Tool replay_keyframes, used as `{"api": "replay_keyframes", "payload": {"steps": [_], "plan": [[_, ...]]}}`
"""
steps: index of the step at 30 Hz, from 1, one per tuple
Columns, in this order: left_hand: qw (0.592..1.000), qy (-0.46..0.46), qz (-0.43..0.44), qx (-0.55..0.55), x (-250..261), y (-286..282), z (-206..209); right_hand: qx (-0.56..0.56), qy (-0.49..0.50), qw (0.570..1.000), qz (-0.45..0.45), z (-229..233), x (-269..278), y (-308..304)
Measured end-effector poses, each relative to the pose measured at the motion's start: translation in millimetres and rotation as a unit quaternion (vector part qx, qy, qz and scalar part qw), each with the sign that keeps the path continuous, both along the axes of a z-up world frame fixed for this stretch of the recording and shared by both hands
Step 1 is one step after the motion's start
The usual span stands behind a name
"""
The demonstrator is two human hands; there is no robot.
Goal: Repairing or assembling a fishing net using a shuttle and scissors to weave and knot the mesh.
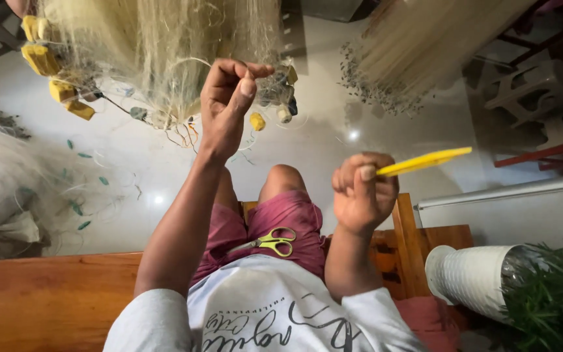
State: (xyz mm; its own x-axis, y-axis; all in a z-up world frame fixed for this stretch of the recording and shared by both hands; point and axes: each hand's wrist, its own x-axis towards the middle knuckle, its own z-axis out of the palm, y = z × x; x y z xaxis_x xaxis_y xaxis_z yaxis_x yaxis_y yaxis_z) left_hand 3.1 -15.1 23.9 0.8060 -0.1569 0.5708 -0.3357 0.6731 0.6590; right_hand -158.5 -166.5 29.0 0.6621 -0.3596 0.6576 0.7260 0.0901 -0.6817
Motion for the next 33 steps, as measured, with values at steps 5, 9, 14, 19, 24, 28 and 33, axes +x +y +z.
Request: {"api": "replay_keyframes", "payload": {"steps": [5,9,14,19,24,28,33], "plan": [[0.992,-0.11,-0.048,0.035,-1,7,-6,-0.269,0.129,0.945,-0.135,33,17,30],[0.98,-0.183,-0.058,0.046,-9,10,13,-0.398,0.17,0.902,-0.014,30,46,50],[0.994,-0.108,-0.002,0.034,-8,5,12,-0.427,0.196,0.879,-0.084,33,57,67],[0.998,-0.024,-0.018,-0.047,4,9,8,-0.311,-0.004,0.935,-0.171,-14,33,36],[0.997,-0.01,0.054,-0.049,22,13,0,-0.311,0.164,0.933,-0.082,-105,-26,-16],[0.995,-0.024,0.071,-0.059,31,8,1,-0.536,0.51,0.667,0.091,-176,-79,-18],[0.995,-0.02,0.077,-0.062,37,3,-5,-0.523,0.52,0.672,0.065,-181,-90,-3]]}}
